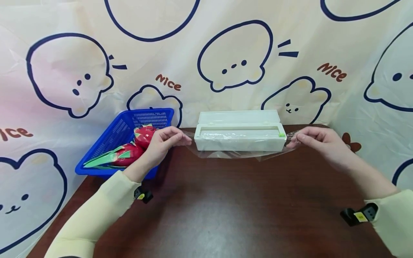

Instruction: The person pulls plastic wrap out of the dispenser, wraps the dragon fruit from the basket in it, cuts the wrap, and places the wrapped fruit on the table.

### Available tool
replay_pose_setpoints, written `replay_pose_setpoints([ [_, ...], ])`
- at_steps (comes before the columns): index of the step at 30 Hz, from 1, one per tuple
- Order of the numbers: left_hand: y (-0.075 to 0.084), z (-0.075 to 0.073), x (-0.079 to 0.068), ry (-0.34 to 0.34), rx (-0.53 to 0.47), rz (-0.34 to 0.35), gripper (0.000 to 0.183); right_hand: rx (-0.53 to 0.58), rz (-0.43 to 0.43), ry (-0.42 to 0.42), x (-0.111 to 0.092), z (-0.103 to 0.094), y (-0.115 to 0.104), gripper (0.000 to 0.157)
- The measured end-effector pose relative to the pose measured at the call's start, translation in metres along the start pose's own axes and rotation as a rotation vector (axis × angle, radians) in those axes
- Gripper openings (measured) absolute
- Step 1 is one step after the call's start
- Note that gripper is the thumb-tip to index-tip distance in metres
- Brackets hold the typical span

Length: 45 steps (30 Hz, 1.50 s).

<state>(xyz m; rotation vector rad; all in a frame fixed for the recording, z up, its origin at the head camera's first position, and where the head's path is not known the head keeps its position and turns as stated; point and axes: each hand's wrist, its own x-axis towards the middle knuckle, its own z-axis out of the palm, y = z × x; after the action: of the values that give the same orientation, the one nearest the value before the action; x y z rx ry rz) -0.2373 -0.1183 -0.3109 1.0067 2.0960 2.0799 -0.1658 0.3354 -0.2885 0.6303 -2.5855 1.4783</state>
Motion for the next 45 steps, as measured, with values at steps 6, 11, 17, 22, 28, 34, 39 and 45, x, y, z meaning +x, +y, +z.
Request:
replay_pose_setpoints([
  [6,-0.019,0.003,-0.014,-0.028,0.000,-0.098,0.024,0.013,-0.034,-0.064,-0.010,0.013,0.018,0.022],
  [11,-0.029,0.003,-0.025,-0.042,0.001,-0.133,0.017,0.001,-0.003,-0.087,-0.017,0.020,0.028,0.022],
  [17,-0.037,0.004,-0.036,-0.061,0.016,-0.143,0.015,0.025,0.028,-0.124,-0.023,0.026,0.038,0.021],
  [22,-0.044,0.007,-0.044,-0.099,0.013,-0.163,0.013,0.035,0.015,-0.183,-0.025,0.032,0.046,0.018],
  [28,-0.055,0.008,-0.058,-0.189,0.030,-0.201,0.011,0.151,-0.028,-0.338,-0.029,0.039,0.058,0.021],
  [34,-0.062,0.010,-0.070,-0.290,0.023,-0.220,0.010,0.261,-0.058,-0.445,-0.038,0.046,0.069,0.026],
  [39,-0.067,0.014,-0.078,-0.374,0.008,-0.208,0.009,0.295,-0.028,-0.495,-0.048,0.051,0.076,0.026],
  [45,-0.074,0.019,-0.086,-0.467,-0.026,-0.234,0.008,0.287,-0.025,-0.519,-0.058,0.057,0.085,0.026],
])
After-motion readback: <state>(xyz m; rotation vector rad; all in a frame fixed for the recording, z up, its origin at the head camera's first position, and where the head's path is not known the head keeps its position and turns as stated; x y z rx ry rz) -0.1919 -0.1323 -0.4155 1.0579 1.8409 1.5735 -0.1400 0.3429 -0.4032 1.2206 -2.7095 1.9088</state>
